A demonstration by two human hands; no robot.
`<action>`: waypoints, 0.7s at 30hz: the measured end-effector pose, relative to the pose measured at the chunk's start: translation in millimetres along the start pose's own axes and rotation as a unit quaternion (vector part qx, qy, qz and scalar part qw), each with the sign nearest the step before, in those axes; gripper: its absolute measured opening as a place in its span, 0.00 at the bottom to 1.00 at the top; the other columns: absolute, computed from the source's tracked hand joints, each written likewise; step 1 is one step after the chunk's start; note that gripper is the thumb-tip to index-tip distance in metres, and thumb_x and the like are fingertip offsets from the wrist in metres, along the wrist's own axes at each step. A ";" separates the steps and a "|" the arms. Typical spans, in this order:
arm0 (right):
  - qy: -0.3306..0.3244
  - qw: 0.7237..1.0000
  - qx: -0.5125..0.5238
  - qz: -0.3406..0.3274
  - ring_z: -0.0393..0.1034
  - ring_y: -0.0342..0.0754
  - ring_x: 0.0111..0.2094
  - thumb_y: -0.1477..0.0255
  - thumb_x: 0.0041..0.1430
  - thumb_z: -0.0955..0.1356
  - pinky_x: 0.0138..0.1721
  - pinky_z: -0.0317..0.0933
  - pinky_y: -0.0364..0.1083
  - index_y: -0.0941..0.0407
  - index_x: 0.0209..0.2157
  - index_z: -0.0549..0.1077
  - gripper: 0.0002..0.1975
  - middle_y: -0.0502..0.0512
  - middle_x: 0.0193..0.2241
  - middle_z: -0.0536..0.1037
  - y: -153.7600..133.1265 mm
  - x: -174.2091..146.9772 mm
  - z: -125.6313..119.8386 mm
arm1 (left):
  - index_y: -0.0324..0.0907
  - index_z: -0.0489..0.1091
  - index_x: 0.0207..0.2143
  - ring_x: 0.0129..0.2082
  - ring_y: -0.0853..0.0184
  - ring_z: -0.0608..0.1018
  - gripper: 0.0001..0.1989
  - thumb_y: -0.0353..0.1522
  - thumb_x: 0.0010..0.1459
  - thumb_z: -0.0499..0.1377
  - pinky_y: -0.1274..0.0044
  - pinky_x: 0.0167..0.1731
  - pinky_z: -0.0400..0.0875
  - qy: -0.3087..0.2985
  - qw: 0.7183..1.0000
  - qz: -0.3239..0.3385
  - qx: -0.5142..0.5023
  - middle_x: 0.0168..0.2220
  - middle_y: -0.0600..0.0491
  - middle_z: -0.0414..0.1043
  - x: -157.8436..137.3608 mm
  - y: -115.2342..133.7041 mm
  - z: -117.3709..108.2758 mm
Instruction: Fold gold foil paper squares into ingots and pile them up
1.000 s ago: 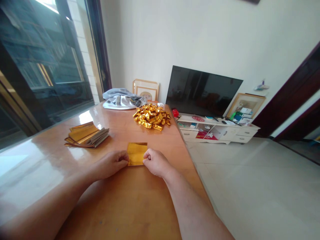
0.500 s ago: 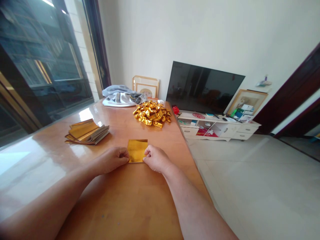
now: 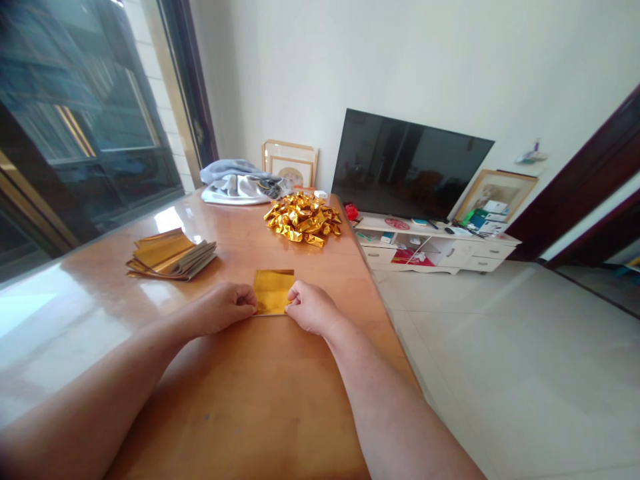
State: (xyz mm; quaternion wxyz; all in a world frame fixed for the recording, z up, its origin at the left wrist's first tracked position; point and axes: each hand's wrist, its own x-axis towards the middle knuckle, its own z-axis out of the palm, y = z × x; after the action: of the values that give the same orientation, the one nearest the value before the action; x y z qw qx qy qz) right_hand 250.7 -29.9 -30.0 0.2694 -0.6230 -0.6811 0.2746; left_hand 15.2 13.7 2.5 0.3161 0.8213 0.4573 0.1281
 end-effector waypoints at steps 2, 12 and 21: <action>0.002 1.000 0.001 -0.005 0.66 0.42 0.27 0.73 0.53 0.70 0.26 0.52 0.40 0.54 0.35 0.71 0.07 0.47 0.30 0.77 -0.6 -0.5 -0.6 | 0.41 0.71 0.30 0.28 0.66 0.73 0.08 0.36 0.52 0.57 0.77 0.26 0.62 -0.001 1.000 0.003 0.006 0.27 0.56 0.73 -0.3 -0.9 0.6; 0.001 1.000 0.003 -0.003 0.66 0.42 0.27 0.74 0.52 0.70 0.25 0.51 0.39 0.54 0.35 0.71 0.07 0.47 0.28 0.76 -2.3 -1.4 -1.1 | 0.45 0.75 0.41 0.34 0.64 0.73 0.14 0.28 0.54 0.55 0.75 0.35 0.65 0.064 0.985 0.124 0.100 0.36 0.53 0.73 -3.8 2.0 4.9; 0.004 1.000 0.000 -0.006 0.67 0.42 0.28 0.74 0.52 0.70 0.26 0.52 0.39 0.54 0.35 0.71 0.07 0.47 0.29 0.76 -0.8 0.4 0.0 | 0.55 0.79 0.47 0.41 0.62 0.72 0.23 0.24 0.60 0.52 0.73 0.44 0.64 0.014 0.961 0.233 0.151 0.38 0.49 0.71 -7.9 9.8 4.6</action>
State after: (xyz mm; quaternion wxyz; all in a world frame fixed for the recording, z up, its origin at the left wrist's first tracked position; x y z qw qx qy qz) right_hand 250.2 -29.6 -29.3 0.2739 -0.6195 -0.6840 0.2708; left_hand 19.7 1.5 5.8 0.1436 0.9413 0.2716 0.1398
